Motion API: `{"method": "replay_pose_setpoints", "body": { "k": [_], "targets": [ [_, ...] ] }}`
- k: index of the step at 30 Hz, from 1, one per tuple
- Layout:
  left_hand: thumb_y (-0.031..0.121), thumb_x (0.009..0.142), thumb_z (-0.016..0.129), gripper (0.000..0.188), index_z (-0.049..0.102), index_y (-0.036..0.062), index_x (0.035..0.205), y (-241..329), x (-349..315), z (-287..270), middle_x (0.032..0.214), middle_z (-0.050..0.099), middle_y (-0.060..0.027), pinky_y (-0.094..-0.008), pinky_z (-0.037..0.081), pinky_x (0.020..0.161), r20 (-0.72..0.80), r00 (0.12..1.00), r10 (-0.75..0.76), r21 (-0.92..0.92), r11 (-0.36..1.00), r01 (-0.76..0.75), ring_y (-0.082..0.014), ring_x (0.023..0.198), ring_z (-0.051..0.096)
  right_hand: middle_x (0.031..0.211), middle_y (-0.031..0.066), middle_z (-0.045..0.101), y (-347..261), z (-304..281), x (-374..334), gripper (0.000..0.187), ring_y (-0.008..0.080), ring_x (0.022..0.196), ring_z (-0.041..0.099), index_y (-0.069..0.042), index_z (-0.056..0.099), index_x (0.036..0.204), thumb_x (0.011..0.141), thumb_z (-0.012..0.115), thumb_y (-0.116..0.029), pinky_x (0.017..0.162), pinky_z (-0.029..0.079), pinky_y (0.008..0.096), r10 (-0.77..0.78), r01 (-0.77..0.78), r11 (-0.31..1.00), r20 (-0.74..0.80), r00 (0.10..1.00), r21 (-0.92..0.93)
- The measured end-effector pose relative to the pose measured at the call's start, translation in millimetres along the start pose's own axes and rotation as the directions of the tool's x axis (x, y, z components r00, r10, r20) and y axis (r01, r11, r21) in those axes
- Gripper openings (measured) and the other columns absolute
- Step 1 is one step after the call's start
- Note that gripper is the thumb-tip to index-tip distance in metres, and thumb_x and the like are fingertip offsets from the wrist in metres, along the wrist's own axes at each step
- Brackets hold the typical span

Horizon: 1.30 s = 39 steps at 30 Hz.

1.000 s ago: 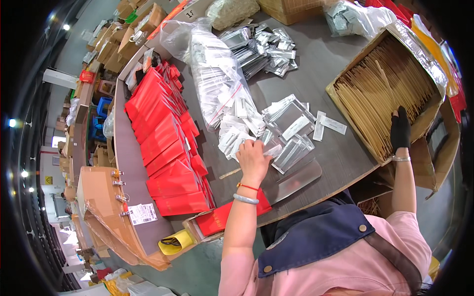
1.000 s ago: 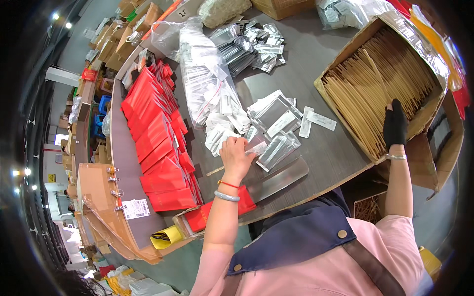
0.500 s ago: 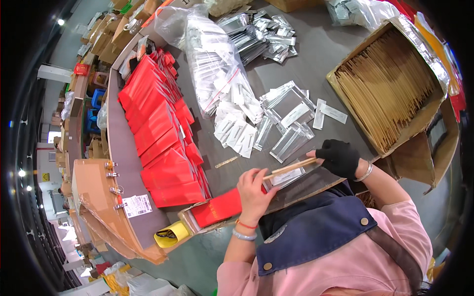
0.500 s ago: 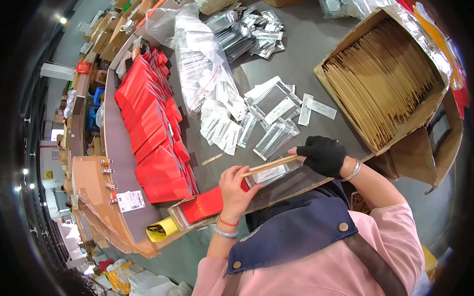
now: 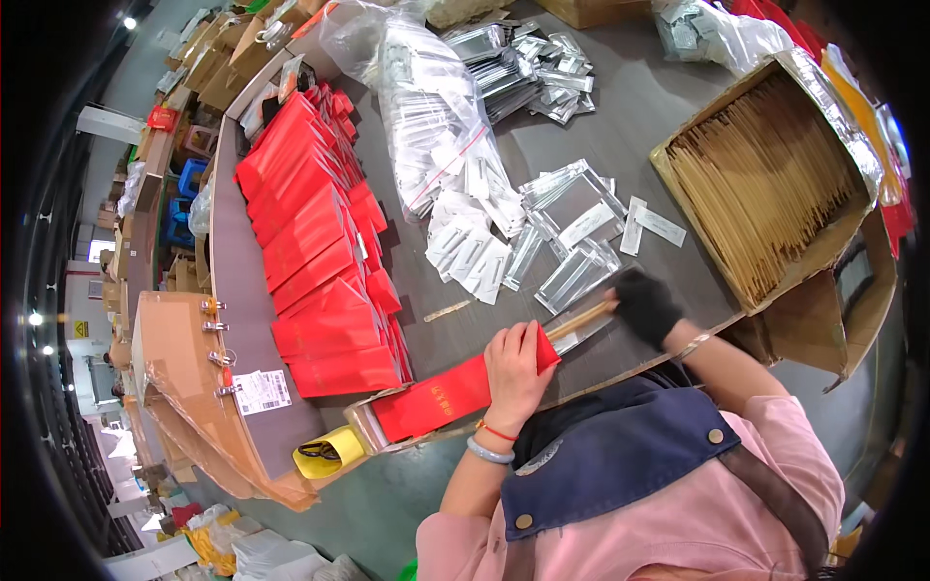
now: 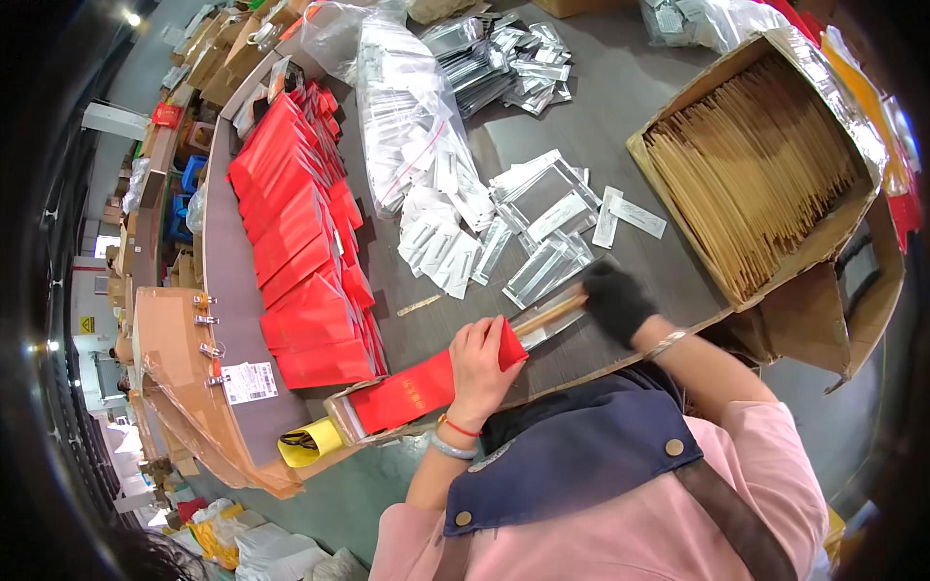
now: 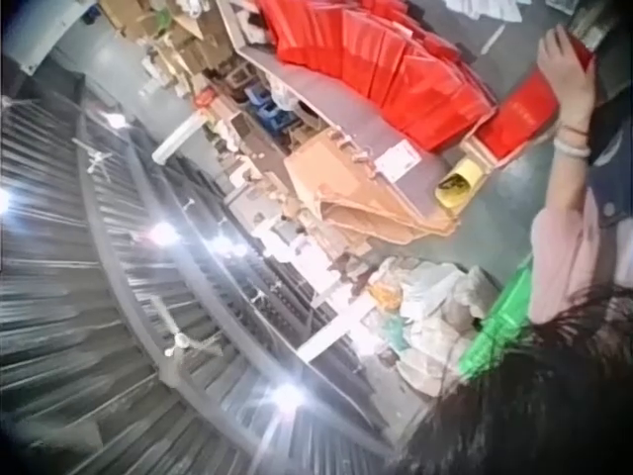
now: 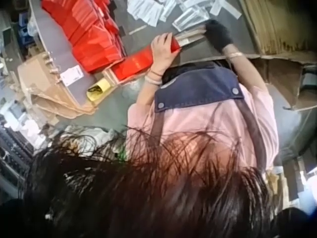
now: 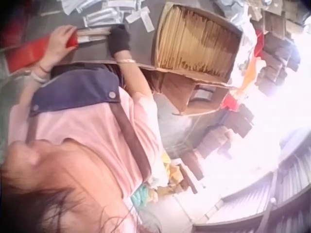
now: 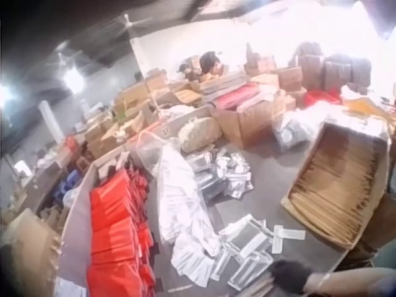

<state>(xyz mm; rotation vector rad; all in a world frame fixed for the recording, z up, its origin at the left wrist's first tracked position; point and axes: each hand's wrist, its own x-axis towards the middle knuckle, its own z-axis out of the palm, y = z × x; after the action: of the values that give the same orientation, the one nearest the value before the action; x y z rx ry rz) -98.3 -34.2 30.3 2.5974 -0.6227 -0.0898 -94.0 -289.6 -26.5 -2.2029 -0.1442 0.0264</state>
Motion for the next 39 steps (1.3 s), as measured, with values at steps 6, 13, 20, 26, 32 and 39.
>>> {"method": "replay_pose_setpoints", "body": {
  "k": [6,13,20,26,32,39],
  "targets": [
    [0.014,0.063,0.08,0.059,0.06,0.0164,0.118,11,18,-17,0.115,0.053,-0.0088,-0.0438,0.042,0.088,0.082,0.992,0.1,0.081,0.991,-0.107,-0.03,0.106,0.05,0.12,0.012,0.053,-76,1,15,0.049,0.0267,0.104,0.057,-0.011,0.058,0.111,0.069,0.078,-0.026,0.089,0.043,0.0422,-0.257,0.261,0.965,0.153,0.954,-0.006],
    [0.006,0.062,0.068,0.017,0.064,0.0093,0.078,-18,36,-94,0.099,0.056,-0.014,-0.0448,0.046,0.08,0.198,0.963,0.184,0.126,0.969,-0.212,-0.033,0.097,0.053,0.106,0.0079,0.059,-75,-39,14,0.061,0.0281,0.105,0.056,-0.013,0.059,0.111,0.064,0.079,-0.046,0.101,0.035,0.0473,-0.162,0.24,0.842,0.198,0.967,-0.484],
    [0.026,0.068,0.081,0.057,0.061,0.0052,0.117,-70,1,-70,0.135,0.047,-0.021,-0.0531,0.032,0.107,-0.283,0.937,-0.206,0.07,0.969,0.235,-0.0387,0.126,0.043,0.104,0.0092,0.06,-78,-54,7,0.064,0.0283,0.102,0.057,-0.009,0.059,0.111,0.062,0.082,-0.042,0.1,0.034,0.0478,-0.071,0.105,0.87,0.089,0.993,-0.481],
    [0.052,0.067,0.081,0.096,0.041,0.004,0.141,-31,-32,10,0.145,0.037,-0.0203,-0.0638,0.011,0.112,-0.124,0.852,-0.508,-0.041,0.861,0.507,-0.0434,0.138,0.024,0.106,0.0089,0.06,-86,-51,3,0.064,0.0281,0.104,0.057,-0.01,0.059,0.113,0.063,0.081,-0.043,0.102,0.032,0.0497,-0.061,0.175,0.808,0.216,0.975,-0.563],
    [0.049,0.068,0.081,0.099,0.038,-0.0012,0.141,-37,-33,4,0.147,0.035,-0.0212,-0.0618,0.008,0.113,-0.089,0.857,-0.508,-0.149,0.857,0.493,-0.0407,0.141,0.022,0.108,0.0101,0.06,-87,-42,6,0.066,0.03,0.107,0.055,-0.009,0.059,0.115,0.064,0.08,-0.045,0.105,0.029,0.0517,-0.083,0.262,0.825,0.351,0.933,-0.501],
    [0.043,0.073,0.08,0.094,0.035,-0.0015,0.142,-35,-23,-1,0.146,0.037,-0.0195,-0.0594,0.011,0.113,-0.033,0.89,-0.455,-0.126,0.885,0.448,-0.0414,0.14,0.025,0.116,0.01,0.058,-87,32,10,0.065,0.0302,0.111,0.053,-0.012,0.059,0.119,0.07,0.075,-0.05,0.103,0.031,0.0517,-0.296,0.413,0.846,0.35,0.889,-0.336]
  ]
}}
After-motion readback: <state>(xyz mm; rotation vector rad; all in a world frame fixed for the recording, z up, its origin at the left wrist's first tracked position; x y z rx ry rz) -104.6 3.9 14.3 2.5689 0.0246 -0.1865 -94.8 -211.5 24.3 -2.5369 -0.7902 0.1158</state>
